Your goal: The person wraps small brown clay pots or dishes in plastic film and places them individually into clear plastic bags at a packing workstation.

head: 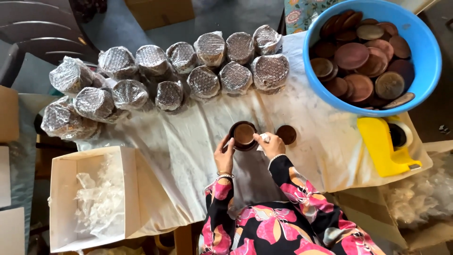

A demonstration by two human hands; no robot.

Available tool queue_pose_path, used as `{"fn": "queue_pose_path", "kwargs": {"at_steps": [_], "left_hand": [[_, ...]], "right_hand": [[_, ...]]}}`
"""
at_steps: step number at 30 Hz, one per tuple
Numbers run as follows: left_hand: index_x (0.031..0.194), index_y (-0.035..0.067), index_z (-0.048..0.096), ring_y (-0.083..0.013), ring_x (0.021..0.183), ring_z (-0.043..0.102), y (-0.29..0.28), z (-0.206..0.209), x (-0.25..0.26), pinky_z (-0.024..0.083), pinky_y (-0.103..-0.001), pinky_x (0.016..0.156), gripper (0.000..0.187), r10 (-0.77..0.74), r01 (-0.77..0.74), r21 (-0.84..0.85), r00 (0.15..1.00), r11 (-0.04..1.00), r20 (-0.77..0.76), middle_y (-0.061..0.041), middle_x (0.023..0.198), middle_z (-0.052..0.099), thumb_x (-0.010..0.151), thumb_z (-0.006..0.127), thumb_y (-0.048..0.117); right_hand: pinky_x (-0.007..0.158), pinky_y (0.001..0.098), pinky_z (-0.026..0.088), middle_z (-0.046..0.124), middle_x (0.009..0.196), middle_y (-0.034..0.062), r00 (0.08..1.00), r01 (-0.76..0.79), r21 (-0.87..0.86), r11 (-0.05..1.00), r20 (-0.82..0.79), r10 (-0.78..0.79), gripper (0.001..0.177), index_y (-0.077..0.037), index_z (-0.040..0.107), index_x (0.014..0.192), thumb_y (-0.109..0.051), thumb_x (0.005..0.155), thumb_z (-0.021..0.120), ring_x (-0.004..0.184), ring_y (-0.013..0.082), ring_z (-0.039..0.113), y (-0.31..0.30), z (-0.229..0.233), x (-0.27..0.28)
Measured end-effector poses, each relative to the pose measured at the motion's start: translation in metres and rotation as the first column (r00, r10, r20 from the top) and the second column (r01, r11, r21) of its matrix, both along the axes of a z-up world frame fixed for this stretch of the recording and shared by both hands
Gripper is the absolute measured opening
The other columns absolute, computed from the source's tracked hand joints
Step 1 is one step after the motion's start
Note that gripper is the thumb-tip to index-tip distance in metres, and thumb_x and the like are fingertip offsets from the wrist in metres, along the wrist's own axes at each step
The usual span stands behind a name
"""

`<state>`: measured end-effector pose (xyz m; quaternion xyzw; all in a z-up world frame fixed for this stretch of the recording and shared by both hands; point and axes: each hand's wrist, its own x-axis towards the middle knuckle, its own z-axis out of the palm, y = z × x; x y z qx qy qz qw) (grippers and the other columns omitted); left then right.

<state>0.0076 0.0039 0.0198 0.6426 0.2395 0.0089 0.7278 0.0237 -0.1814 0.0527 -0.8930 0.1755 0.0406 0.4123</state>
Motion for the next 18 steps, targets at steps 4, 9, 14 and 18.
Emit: {"fn": "queue_pose_path", "kwargs": {"at_steps": [4,9,14,18], "left_hand": [[0.131,0.005,0.069,-0.0218,0.105,0.071,-0.009,-0.016,-0.003,0.056,-0.035,0.088,0.052,-0.021,0.009,0.214,0.998,0.977,0.054,-0.009,0.122,0.074,0.088,0.080,0.032],[0.133,0.007,0.066,-0.0256,0.119,0.068,-0.005,-0.059,-0.004,0.054,-0.038,0.100,0.050,-0.031,0.016,0.288,0.999,0.957,0.045,-0.010,0.130,0.065,0.092,0.076,0.035],[0.136,0.007,0.061,-0.0233,0.121,0.064,0.010,-0.055,0.004,0.051,-0.036,0.100,0.045,0.140,-0.159,0.176,0.983,0.971,0.117,-0.010,0.135,0.062,0.099,0.066,0.033],[0.134,0.007,0.057,-0.0188,0.118,0.061,0.021,-0.034,0.008,0.050,-0.032,0.098,0.042,0.295,-0.299,-0.008,0.935,0.954,0.195,-0.009,0.134,0.063,0.100,0.064,0.029]], "right_hand": [[0.068,0.0449,0.055,0.074,0.076,0.0123,0.997,-0.014,-0.063,0.998,-0.071,0.010,0.061,-0.013,0.078,0.092,-0.071,0.078,0.068,0.076,0.0347,0.073,-0.010,-0.023,-0.006],[0.070,0.0479,0.055,0.072,0.079,0.0159,0.996,-0.081,-0.223,0.971,-0.043,0.073,0.061,-0.016,0.079,0.097,-0.074,0.081,0.071,0.080,0.0383,0.071,-0.032,-0.018,-0.007],[0.078,0.0484,0.055,0.069,0.111,0.0117,0.988,0.107,-0.270,0.957,0.141,-0.071,0.061,-0.021,0.071,0.117,-0.059,0.070,0.083,0.094,0.0354,0.071,-0.078,-0.015,-0.007],[0.084,0.0515,0.054,0.054,0.139,0.0049,0.995,-0.077,-0.413,0.908,0.021,0.094,0.079,-0.028,0.059,0.134,-0.048,0.065,0.091,0.109,0.0356,0.065,-0.096,-0.018,-0.005]]}}
